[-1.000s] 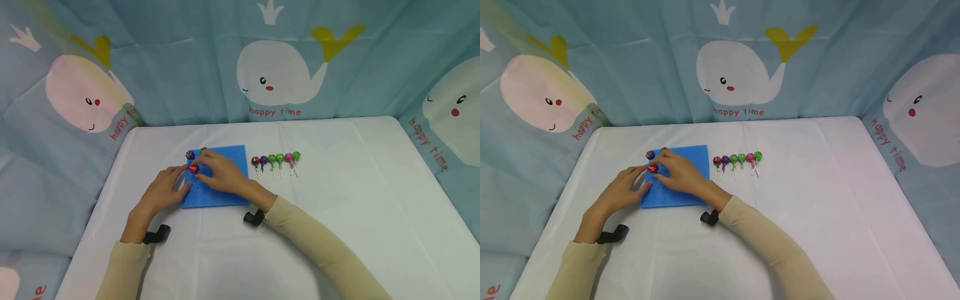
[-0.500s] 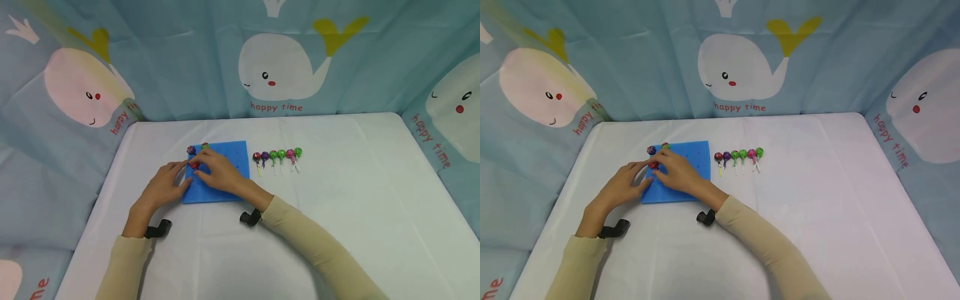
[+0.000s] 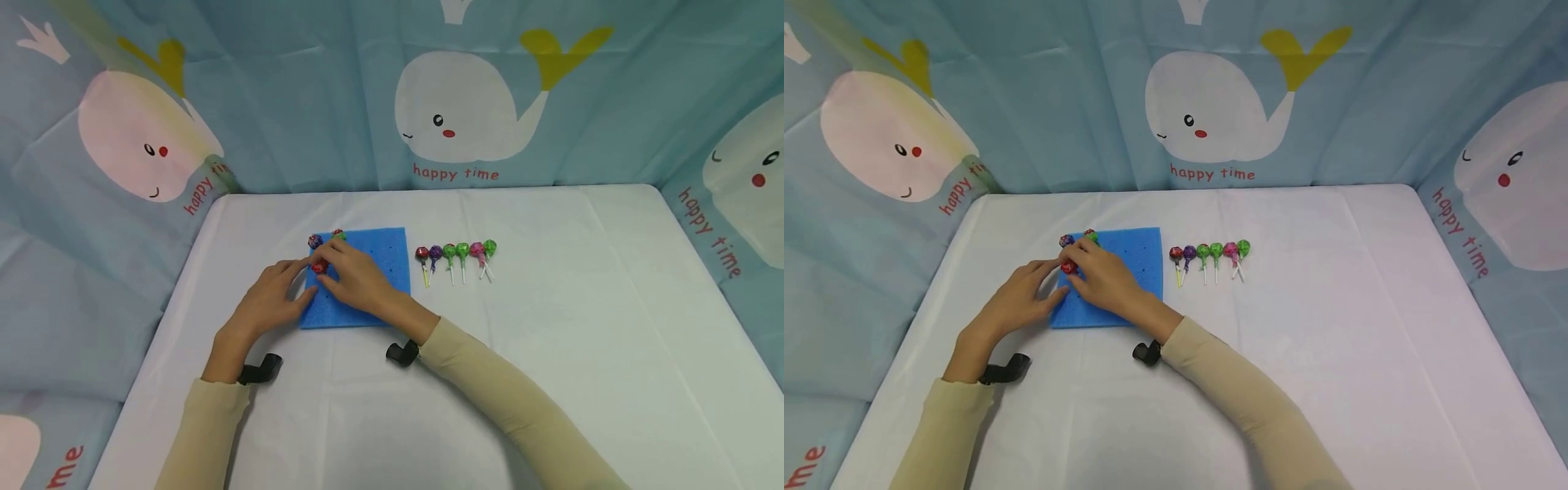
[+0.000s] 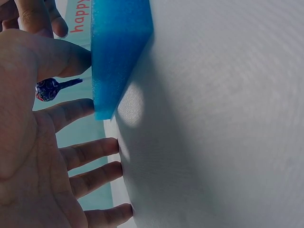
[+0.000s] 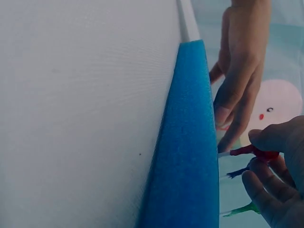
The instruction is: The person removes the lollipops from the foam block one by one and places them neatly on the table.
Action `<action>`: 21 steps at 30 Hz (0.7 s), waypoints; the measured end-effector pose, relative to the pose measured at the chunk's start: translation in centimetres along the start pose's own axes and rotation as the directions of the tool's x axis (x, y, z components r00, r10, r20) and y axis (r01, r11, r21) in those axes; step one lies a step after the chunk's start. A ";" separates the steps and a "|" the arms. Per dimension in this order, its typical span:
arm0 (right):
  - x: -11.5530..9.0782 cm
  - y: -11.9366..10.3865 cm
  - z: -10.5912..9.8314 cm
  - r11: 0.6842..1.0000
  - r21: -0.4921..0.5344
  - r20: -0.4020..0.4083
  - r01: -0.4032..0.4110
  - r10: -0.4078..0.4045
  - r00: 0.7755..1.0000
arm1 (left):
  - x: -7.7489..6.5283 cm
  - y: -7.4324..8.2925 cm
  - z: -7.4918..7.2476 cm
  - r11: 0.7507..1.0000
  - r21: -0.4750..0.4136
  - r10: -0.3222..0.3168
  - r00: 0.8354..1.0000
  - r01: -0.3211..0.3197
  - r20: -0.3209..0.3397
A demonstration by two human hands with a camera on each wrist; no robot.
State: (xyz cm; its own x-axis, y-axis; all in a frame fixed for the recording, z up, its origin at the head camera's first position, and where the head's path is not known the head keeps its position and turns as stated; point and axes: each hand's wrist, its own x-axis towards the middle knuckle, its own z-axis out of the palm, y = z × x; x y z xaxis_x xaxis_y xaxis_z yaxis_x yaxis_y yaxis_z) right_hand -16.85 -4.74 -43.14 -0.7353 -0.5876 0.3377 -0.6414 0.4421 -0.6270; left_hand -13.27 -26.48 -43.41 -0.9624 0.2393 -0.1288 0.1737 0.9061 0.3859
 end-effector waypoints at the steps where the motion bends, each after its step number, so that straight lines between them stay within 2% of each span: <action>1: 0.1 0.0 0.0 1.000 -0.007 -0.002 0.000 0.000 1.000 | 0.0 0.0 0.0 1.000 -0.002 0.001 1.000 -0.001 0.000; 8: 0.1 0.0 0.0 1.000 0.001 -0.021 0.001 -0.001 1.000 | 0.1 0.0 -0.1 1.000 0.003 0.002 1.000 -0.002 0.001; 15: 0.0 0.0 -0.1 0.999 0.026 -0.085 0.047 -0.045 0.995 | 0.0 0.1 -0.3 1.000 -0.002 -0.001 1.000 0.001 0.005; 21: -0.3 -0.2 -0.6 0.998 0.023 -0.108 0.063 -0.060 0.992 | 0.0 0.1 -0.1 1.000 -0.001 -0.003 1.000 0.003 0.005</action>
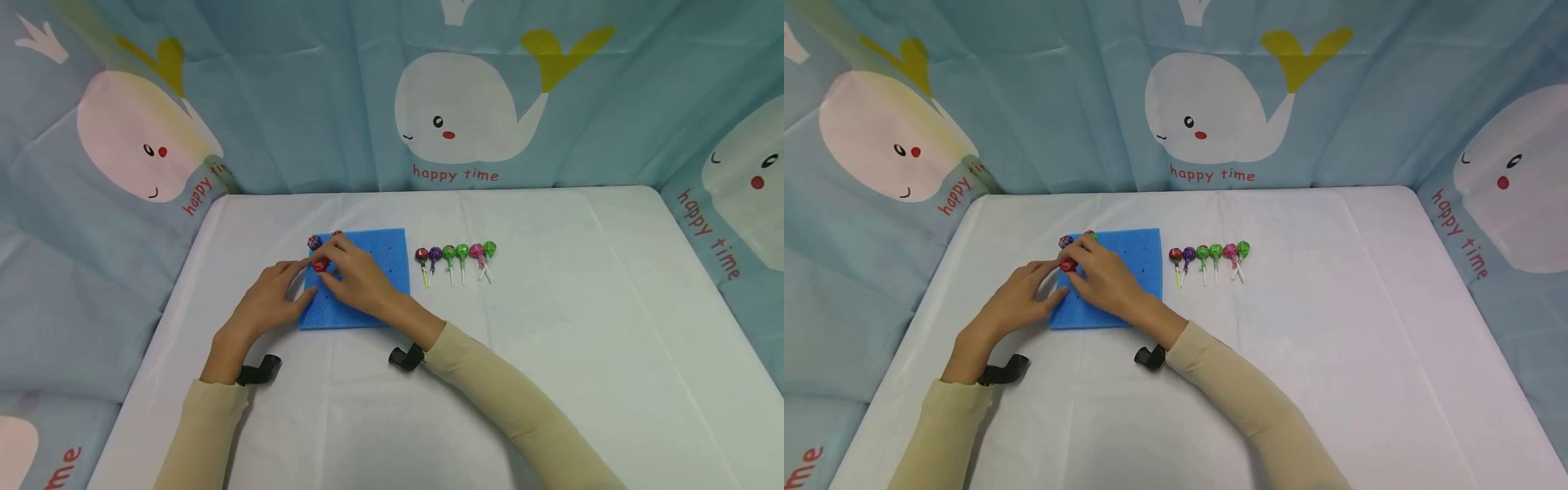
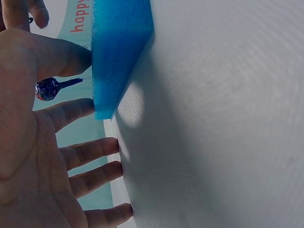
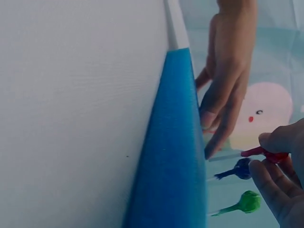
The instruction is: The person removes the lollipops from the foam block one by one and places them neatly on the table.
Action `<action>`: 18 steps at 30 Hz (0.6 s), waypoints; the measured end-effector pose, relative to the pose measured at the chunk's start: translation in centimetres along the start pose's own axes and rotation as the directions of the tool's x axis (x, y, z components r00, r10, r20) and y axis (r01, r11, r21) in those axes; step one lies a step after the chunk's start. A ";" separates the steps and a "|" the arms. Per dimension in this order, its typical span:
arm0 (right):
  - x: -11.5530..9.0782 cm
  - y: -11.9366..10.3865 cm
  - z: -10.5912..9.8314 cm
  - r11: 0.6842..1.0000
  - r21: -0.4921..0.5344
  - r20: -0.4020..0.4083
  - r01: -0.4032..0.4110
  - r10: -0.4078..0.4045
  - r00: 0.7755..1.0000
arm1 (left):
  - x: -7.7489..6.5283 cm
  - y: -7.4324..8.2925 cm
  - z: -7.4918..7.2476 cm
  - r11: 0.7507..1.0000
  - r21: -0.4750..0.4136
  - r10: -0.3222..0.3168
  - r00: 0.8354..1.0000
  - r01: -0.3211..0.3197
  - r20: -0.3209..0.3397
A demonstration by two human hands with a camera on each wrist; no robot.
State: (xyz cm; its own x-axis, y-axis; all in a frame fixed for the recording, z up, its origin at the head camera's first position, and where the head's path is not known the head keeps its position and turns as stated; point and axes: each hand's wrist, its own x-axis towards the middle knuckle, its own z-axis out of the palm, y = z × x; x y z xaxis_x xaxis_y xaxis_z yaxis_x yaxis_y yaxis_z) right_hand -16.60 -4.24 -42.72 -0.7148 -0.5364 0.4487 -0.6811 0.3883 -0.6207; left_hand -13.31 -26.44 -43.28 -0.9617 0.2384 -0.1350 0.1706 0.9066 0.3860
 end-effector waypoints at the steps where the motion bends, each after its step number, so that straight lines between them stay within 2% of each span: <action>1: -0.1 -0.1 -0.1 1.000 0.007 -0.003 0.004 -0.004 1.000 | 0.0 0.0 0.0 1.000 0.001 -0.001 1.000 0.001 0.001; 7: -0.5 -0.6 -1.4 0.999 0.038 -0.015 0.003 -0.002 1.000 | 0.0 0.1 0.0 1.000 0.003 0.006 1.000 -0.006 -0.005; 18: -1.7 -0.3 -3.8 0.999 0.027 0.001 -0.019 0.019 1.000 | 0.0 0.2 0.1 1.000 0.016 0.003 1.000 -0.003 -0.002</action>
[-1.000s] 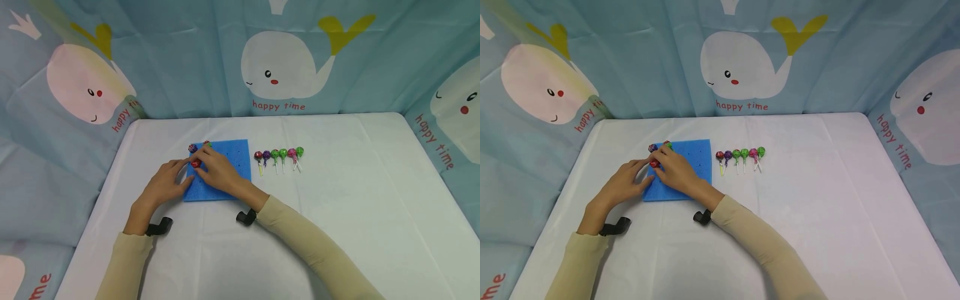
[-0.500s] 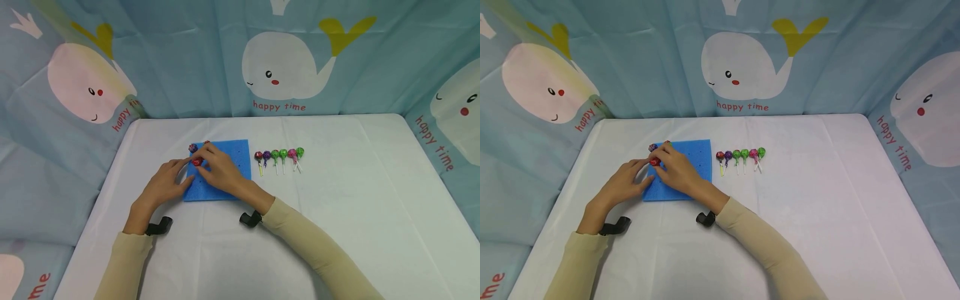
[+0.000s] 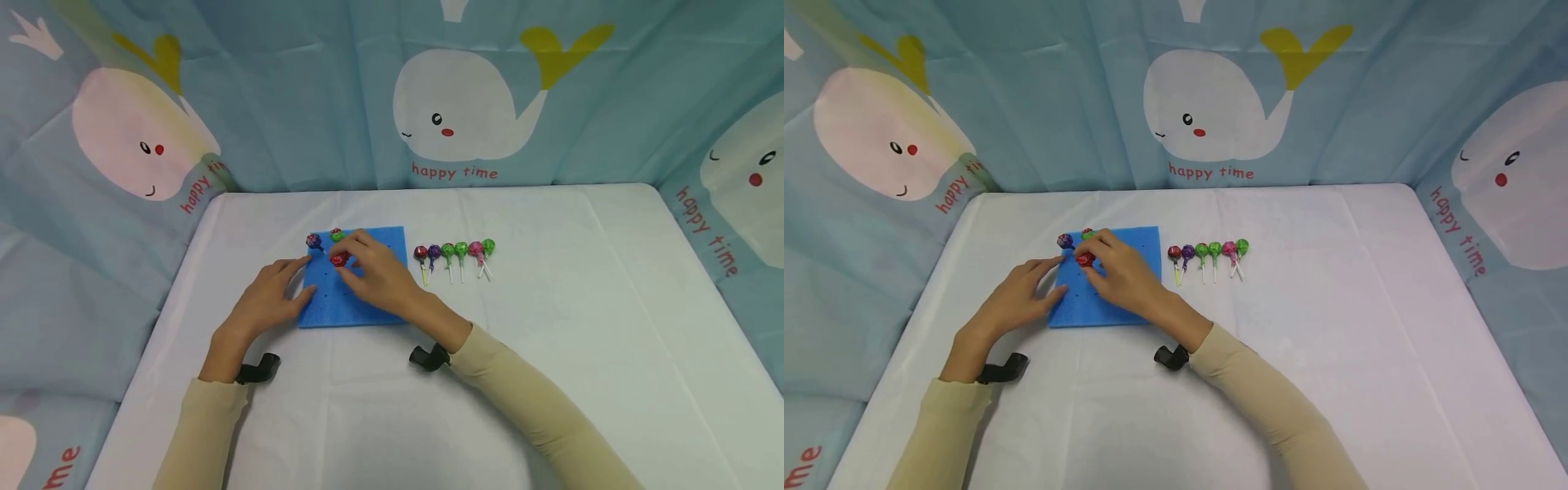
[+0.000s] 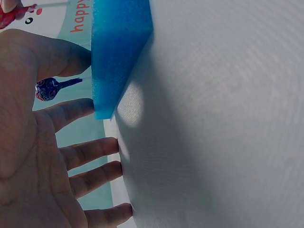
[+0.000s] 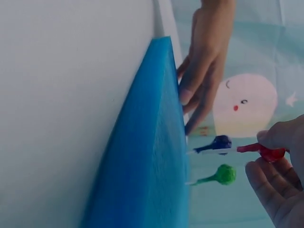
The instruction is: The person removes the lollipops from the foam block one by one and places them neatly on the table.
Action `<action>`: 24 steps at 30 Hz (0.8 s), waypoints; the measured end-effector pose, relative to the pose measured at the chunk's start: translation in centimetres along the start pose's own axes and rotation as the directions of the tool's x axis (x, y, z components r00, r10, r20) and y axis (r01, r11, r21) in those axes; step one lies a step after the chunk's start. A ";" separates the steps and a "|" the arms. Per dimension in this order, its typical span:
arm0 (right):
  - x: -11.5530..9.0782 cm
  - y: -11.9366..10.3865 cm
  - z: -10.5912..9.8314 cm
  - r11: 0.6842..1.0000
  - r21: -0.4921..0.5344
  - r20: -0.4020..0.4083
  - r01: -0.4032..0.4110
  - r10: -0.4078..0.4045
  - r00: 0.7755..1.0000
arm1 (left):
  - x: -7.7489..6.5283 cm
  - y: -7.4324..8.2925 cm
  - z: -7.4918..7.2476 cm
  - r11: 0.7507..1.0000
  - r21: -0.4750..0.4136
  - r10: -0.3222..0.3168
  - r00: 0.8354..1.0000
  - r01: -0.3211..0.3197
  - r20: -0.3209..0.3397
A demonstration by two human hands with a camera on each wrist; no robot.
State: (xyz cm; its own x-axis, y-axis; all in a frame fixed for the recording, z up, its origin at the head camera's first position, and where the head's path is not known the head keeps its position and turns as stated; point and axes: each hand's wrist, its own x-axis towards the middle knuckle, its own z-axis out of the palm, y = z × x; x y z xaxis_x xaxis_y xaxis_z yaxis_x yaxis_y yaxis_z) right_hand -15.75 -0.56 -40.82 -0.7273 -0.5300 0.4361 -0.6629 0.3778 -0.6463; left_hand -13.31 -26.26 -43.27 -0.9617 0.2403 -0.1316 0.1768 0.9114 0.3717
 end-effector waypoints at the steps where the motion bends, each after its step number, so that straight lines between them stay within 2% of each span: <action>1: -0.1 0.0 -0.2 1.000 -0.001 -0.004 -0.004 0.004 1.000 | 0.0 0.0 -0.1 1.000 0.003 0.000 1.000 0.000 0.000; 8: -1.1 0.7 -1.4 1.000 -0.011 -0.040 -0.030 0.029 0.999 | -0.1 -0.1 -0.1 1.000 0.017 -0.003 1.000 0.003 0.006; 17: -2.3 1.9 -3.4 0.998 0.048 -0.112 -0.047 0.052 0.992 | -0.3 0.0 0.1 1.000 0.007 -0.014 1.000 0.014 0.010; 24: -3.4 2.9 -5.0 0.994 0.048 -0.091 -0.096 0.100 0.991 | -0.1 0.1 0.1 1.000 0.013 -0.003 1.000 0.003 0.000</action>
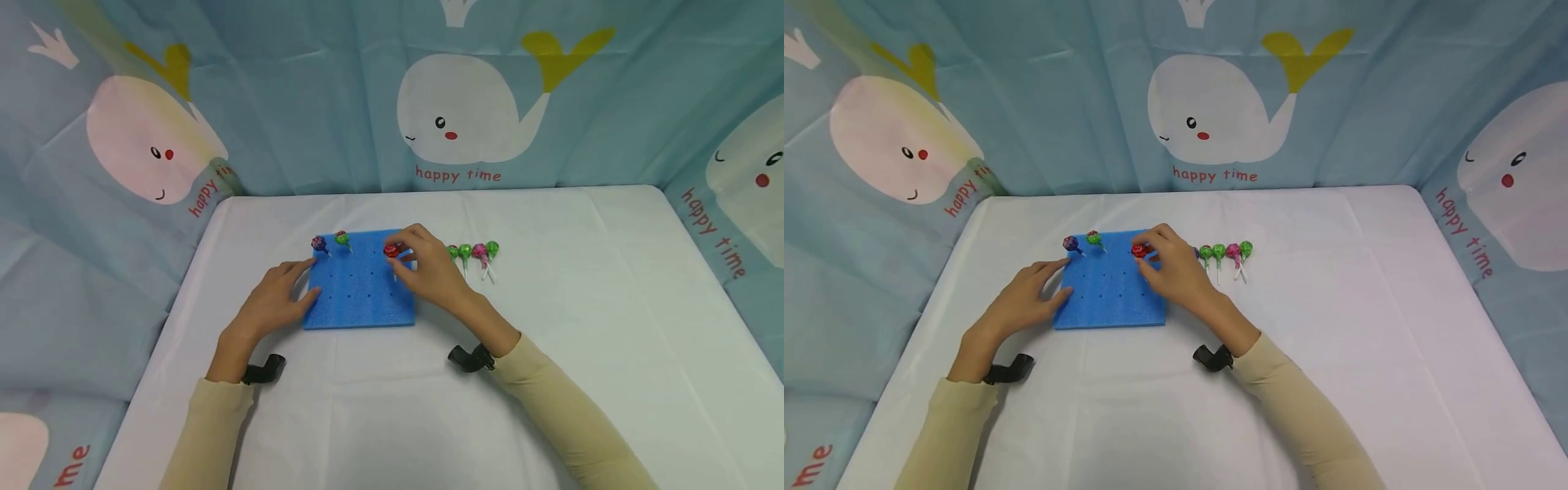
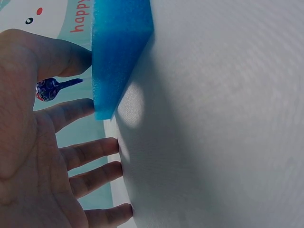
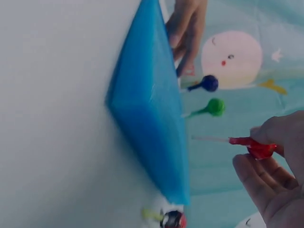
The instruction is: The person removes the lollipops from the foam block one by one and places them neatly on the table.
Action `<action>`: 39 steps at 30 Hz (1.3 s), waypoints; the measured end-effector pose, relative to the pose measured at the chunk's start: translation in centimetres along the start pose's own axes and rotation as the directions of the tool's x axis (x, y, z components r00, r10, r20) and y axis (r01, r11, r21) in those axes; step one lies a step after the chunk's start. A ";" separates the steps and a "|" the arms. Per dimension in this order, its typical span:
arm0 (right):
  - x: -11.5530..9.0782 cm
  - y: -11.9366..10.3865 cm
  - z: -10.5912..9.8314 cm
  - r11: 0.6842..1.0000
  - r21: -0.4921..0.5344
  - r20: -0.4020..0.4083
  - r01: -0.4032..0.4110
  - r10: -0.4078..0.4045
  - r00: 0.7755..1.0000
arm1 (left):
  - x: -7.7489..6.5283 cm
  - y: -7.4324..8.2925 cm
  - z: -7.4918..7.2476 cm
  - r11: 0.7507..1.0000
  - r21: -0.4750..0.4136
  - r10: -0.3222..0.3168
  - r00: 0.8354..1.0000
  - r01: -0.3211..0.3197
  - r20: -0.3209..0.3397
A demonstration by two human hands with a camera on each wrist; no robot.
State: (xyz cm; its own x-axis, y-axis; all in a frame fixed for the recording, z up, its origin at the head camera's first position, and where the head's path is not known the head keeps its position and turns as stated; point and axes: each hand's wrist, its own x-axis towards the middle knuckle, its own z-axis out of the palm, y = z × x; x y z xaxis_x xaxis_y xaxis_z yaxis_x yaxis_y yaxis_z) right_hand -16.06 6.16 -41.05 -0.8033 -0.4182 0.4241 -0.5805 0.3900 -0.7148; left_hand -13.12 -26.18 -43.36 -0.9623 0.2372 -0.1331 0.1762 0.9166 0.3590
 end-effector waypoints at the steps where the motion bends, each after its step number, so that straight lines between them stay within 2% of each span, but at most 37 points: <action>1: -0.2 0.2 -0.2 1.000 -0.004 0.005 -0.008 0.008 1.000 | 0.0 0.0 0.0 1.000 0.001 -0.001 1.000 0.001 0.000; 8: -1.5 1.8 -2.0 0.998 -0.049 -0.014 -0.034 0.033 0.999 | -0.1 0.0 -0.1 1.000 0.000 -0.007 1.000 0.007 0.002; 14: -2.6 3.0 -3.0 0.994 -0.059 -0.032 -0.090 0.088 0.996 | 0.0 0.0 0.0 1.000 0.001 -0.001 1.000 0.001 -0.003; 19: -3.4 3.5 -3.6 0.992 -0.057 -0.044 -0.110 0.108 0.993 | 0.1 0.0 0.0 1.000 0.004 -0.004 1.000 0.004 -0.006; 25: -3.9 3.9 -4.3 0.983 -0.103 -0.064 -0.154 0.148 0.987 | 0.0 0.0 0.0 1.000 0.002 -0.005 1.000 0.005 -0.005; 39: -5.2 4.8 -6.6 0.976 -0.135 -0.118 -0.168 0.153 0.981 | 0.0 0.1 0.0 1.000 0.006 -0.006 1.000 0.006 -0.003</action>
State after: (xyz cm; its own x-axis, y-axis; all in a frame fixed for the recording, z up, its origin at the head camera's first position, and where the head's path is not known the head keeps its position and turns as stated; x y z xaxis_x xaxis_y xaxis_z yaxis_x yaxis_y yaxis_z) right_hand -15.57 15.63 -43.05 -0.8927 -0.2538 0.3724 -0.4495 0.5620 -0.6944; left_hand -13.07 -26.11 -43.29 -0.9640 0.2310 -0.1321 0.1722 0.9199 0.3523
